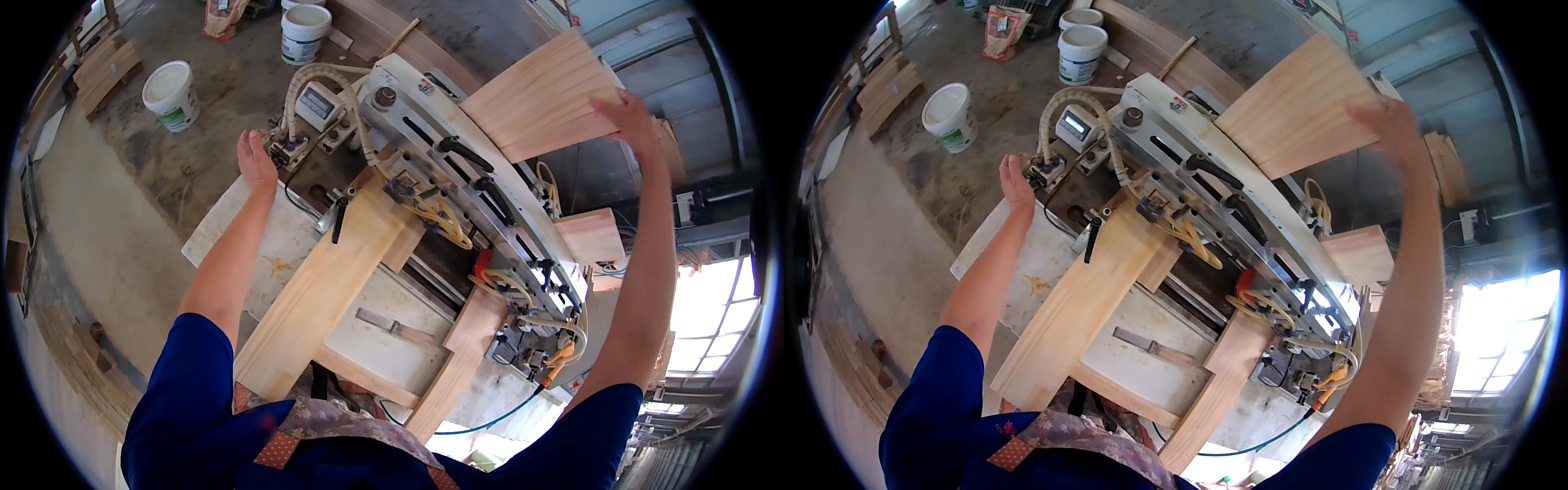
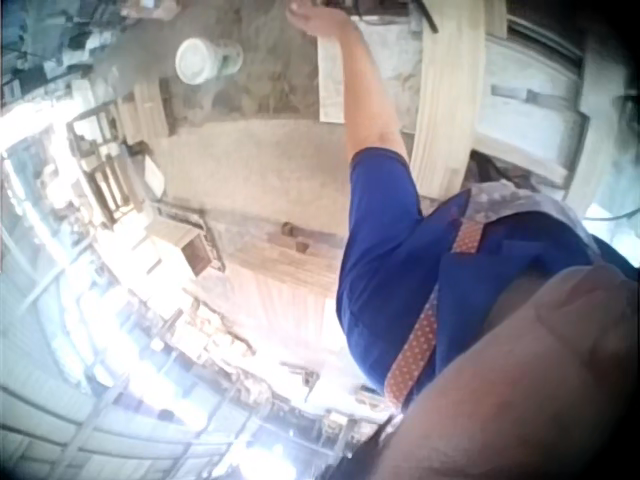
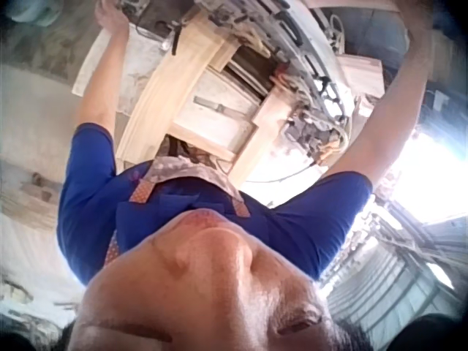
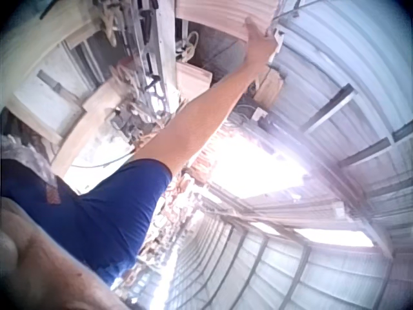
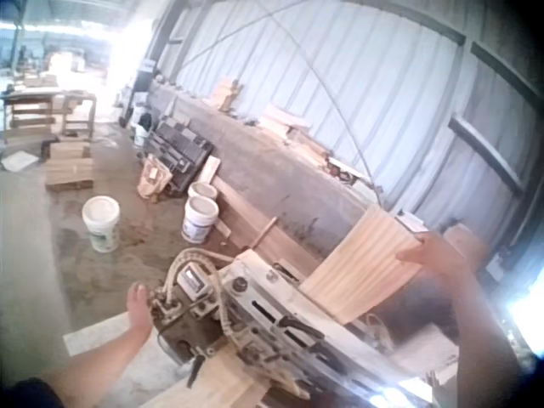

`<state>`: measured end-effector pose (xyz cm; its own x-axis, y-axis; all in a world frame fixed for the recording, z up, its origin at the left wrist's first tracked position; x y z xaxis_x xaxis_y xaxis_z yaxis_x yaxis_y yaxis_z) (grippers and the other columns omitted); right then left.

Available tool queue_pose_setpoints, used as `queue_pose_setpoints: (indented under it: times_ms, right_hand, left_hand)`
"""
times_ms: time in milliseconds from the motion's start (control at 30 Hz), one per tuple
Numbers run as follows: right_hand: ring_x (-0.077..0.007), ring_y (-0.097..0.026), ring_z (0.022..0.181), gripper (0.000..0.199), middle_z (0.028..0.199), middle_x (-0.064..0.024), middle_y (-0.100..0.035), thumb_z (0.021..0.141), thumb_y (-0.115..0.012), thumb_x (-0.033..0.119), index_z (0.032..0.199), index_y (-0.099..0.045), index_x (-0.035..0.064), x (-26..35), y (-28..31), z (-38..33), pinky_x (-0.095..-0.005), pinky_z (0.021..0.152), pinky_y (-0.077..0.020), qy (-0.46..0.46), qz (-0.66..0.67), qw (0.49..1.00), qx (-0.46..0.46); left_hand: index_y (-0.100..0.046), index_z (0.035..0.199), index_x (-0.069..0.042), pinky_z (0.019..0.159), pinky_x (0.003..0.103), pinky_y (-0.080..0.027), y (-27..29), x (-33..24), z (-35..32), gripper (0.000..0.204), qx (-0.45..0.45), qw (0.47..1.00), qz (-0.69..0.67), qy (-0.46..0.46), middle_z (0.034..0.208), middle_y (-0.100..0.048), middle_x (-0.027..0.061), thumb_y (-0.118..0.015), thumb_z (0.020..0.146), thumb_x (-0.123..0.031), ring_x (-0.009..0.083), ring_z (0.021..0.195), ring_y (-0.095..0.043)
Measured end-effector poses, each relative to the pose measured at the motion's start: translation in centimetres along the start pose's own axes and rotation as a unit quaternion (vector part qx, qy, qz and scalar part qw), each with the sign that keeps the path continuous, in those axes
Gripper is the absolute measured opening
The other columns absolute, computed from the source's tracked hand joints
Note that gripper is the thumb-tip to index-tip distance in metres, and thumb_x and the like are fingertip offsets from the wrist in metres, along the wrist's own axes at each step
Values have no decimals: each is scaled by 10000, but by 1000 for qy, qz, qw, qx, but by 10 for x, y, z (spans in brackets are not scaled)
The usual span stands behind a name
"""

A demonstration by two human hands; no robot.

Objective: The person picks up wood boards, feeds them into a woodworking machine, organizes stacks of wood, and uses an air gun to clear dust from the machine.

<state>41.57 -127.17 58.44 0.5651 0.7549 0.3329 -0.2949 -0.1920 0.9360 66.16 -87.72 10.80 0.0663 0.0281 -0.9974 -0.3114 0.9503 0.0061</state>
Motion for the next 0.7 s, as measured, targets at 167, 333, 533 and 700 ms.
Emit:
queue_pose_setpoints:
  times_ms: [167, 333, 533, 700]
  right_hand:
    - [-60, -610, 742, 484, 856, -7, -657, 771, -733, 419, 1095, -645, 70, 68, 91, -69, -211, 605, -482, 87, -18, 994, -67]
    - [-56, -614, 758, 506, 890, -26, -653, 812, -699, 424, 1126, -607, 37, 77, 128, -121, -204, 627, -498, 107, -1, 993, -57]
    - [-78, -631, 806, 430, 936, -32, -643, 837, -681, 370, 1115, -595, 54, 33, 71, -108, -190, 575, -539, 100, 246, 960, 90]
    - [-78, -625, 782, 296, 942, -2, -620, 875, -664, 349, 1030, -614, 103, -102, 31, -140, -197, 551, -551, -120, 433, 893, -28]
  left_hand:
    - [-474, 1297, 37, 1038, 411, -333, 1, -33, 0, 649, 58, 966, 245, -57, 1328, -486, 232, -566, 877, -449, 363, 1256, -428]
    - [-378, 1374, 22, 1062, 351, -315, -22, -242, -66, 805, 311, 931, -118, -151, 1379, -443, 205, -711, 793, -425, 272, 1300, -406]
    - [-685, 952, 44, 612, 229, -440, 9, -335, -108, 462, 574, 807, -117, -75, 737, -627, 14, -761, 757, -367, 73, 684, -562]
    - [-579, 1145, 47, 781, 263, -501, 68, -304, -89, 415, 574, 800, -153, 89, 1023, -655, 67, -661, 863, -247, 113, 884, -630]
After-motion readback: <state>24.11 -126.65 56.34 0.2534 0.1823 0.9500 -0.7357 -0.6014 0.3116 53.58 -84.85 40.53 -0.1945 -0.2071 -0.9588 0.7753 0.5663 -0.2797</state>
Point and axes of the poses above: each hand's wrist, its own z-axis towards the middle knuckle, its own y-axis out of the back of the hand, x = y × z, the point moved 2 cm from there along z, towards the middle knuckle
